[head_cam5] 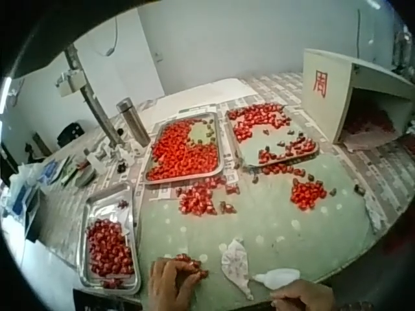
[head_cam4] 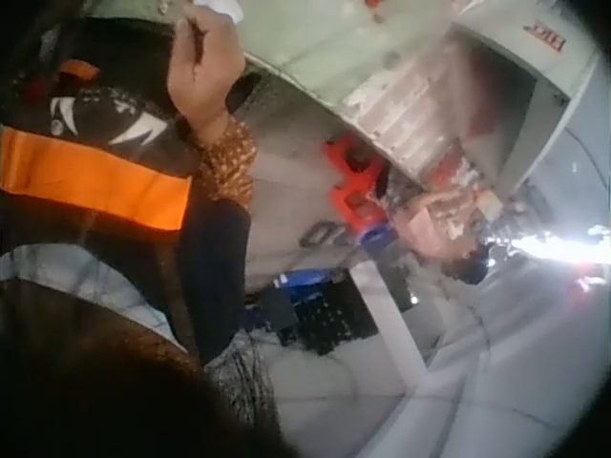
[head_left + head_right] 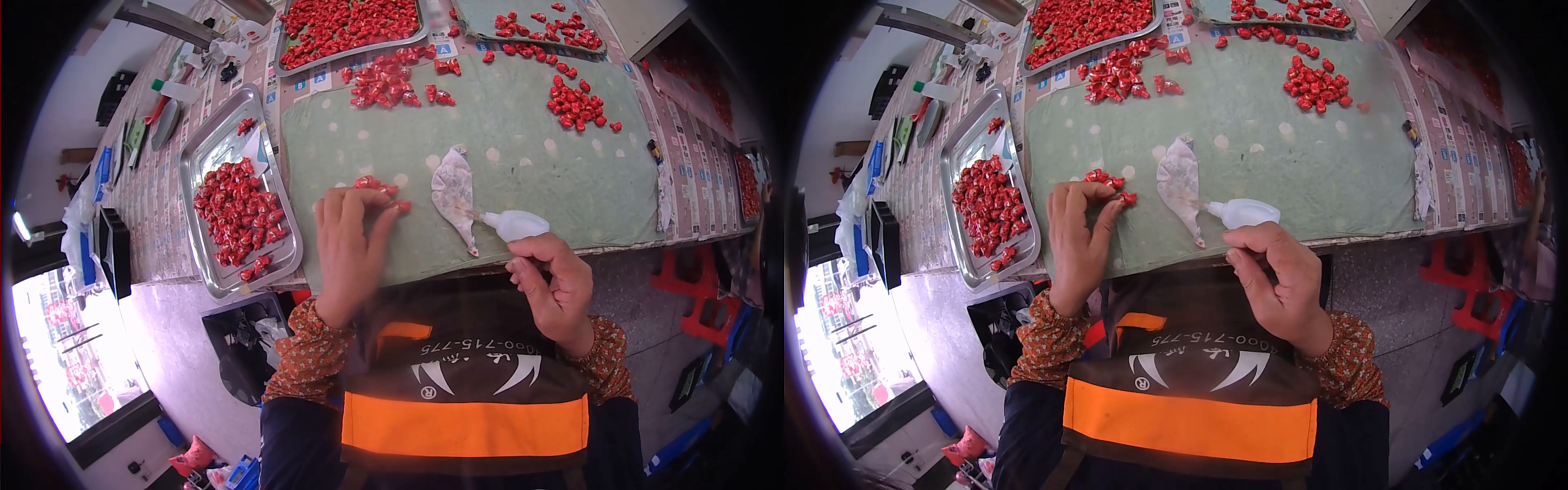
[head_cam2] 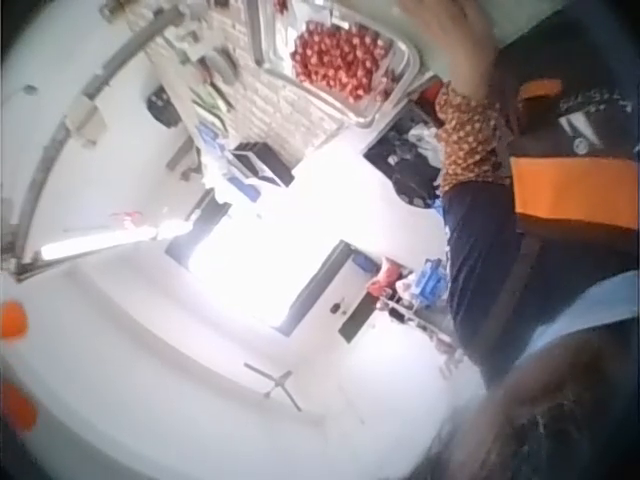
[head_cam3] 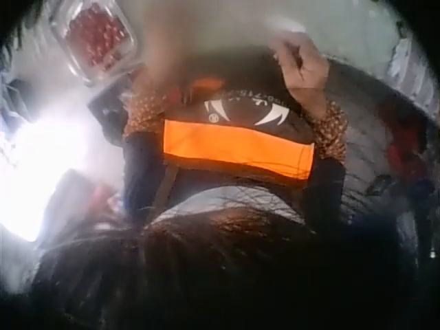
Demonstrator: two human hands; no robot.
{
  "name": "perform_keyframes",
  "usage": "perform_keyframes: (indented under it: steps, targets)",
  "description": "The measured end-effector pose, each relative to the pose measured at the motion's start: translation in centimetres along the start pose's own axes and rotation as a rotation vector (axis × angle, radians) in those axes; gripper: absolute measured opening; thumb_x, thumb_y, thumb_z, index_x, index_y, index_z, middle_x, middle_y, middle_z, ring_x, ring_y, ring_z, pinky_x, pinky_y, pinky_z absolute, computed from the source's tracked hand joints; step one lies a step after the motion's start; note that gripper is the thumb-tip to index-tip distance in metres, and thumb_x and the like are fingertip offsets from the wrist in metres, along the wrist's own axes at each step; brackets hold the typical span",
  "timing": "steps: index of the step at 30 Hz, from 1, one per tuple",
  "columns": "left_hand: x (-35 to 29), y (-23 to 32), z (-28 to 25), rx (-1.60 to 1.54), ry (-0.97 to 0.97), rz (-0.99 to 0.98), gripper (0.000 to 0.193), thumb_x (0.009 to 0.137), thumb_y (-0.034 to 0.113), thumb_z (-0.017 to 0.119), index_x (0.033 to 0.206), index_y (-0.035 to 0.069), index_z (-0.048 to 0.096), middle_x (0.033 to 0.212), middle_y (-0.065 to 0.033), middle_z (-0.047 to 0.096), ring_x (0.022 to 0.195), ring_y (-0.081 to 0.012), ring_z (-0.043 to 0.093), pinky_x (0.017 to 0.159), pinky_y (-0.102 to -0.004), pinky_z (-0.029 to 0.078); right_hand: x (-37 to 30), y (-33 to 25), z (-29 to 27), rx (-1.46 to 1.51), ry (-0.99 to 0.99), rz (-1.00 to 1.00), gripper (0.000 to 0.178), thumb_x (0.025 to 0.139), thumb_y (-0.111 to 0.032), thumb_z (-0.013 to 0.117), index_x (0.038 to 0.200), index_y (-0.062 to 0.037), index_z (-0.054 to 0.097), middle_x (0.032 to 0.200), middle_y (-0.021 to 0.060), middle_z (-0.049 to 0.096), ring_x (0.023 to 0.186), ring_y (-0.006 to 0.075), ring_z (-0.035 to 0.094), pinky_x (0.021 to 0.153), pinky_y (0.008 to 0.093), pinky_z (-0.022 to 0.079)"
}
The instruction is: The person assembles plastic figurine components by applying glue from a squeeze bottle and attaching pieces together by hand.
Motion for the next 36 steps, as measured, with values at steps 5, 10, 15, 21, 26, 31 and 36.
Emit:
perform_keyframes:
  steps: [5,10,15,21,26,31,36]
  targets:
    - [3.9,-0.1,-1.3,0.038,0.036,0.059,0.015,0.088,0.016,0.064,0.098,0.005,0.06,0.09,-0.0109,0.054,0.086,-0.029,0.051,0.078,-0.0397,0.04,0.7,-3.6,-0.9,-0.426,0.083,-0.376,0.026,0.081,0.009,0.066,0.105,-0.0002,0.063,0.083,0.0131,0.064,0.064,0.0234,0.059,0.058,0.0303,0.048]
    - [9.7,-1.5,-0.3,0.295,0.079,0.096,0.02,0.09,0.024,0.065,0.095,0.005,0.06,0.089,-0.0092,0.058,0.088,-0.0282,0.055,0.078,-0.0409,0.043,1.1,-4.9,0.2,-0.706,0.08,-0.52,0.036,0.075,0.004,0.071,0.11,-0.003,0.062,0.091,0.0109,0.063,0.075,0.0294,0.058,0.066,0.0372,0.048]
    - [12.3,-2.8,2.3,0.456,0.041,0.021,0.026,0.09,0.031,0.066,0.093,0.006,0.057,0.092,-0.0099,0.062,0.089,-0.0299,0.058,0.077,-0.0425,0.045,1.3,-3.4,1.4,-0.917,0.012,-0.443,0.047,0.074,-0.004,0.074,0.118,-0.0062,0.06,0.107,0.0107,0.059,0.098,0.0318,0.055,0.083,0.0418,0.045]
    - [11.9,-3.7,3.4,0.345,-0.018,-0.065,0.027,0.089,0.03,0.066,0.099,0.007,0.056,0.097,-0.0101,0.062,0.096,-0.0306,0.059,0.08,-0.0424,0.046,1.9,-1.6,1.6,-0.935,-0.037,-0.358,0.054,0.073,-0.006,0.073,0.125,-0.007,0.058,0.112,0.0108,0.057,0.101,0.0325,0.054,0.086,0.0432,0.044]
    - [11.5,-3.6,3.6,0.227,0.008,-0.038,0.023,0.088,0.02,0.063,0.104,0.007,0.055,0.103,-0.0106,0.058,0.102,-0.0309,0.056,0.084,-0.0424,0.046,2.2,-1.0,1.4,-0.889,-0.051,-0.402,0.053,0.074,-0.001,0.069,0.126,-0.0059,0.057,0.105,0.0111,0.058,0.094,0.032,0.055,0.083,0.0431,0.044]
    - [10.8,-1.8,4.3,0.261,-0.03,0.025,0.018,0.088,0.017,0.062,0.103,0.009,0.056,0.103,-0.011,0.058,0.099,-0.0321,0.055,0.084,-0.0431,0.046,2.0,-1.4,0.7,-0.79,-0.008,-0.407,0.051,0.074,0.001,0.068,0.124,-0.0057,0.058,0.101,0.0121,0.059,0.09,0.0325,0.056,0.079,0.0423,0.045]
    - [10.4,-2.3,4.1,0.198,-0.002,0.062,0.015,0.089,0.014,0.061,0.103,0.008,0.057,0.101,-0.0121,0.058,0.098,-0.0326,0.054,0.083,-0.0434,0.046,1.9,-1.6,0.2,-0.698,0.008,-0.394,0.051,0.074,0.002,0.07,0.123,-0.0058,0.059,0.1,0.0134,0.06,0.088,0.0332,0.057,0.077,0.0419,0.047]
Point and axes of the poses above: each hand's wrist, its own x-axis towards the middle knuckle, its own z-axis out of the palm, y = z × x, the point moved 9 cm from there along x, towards the middle knuckle
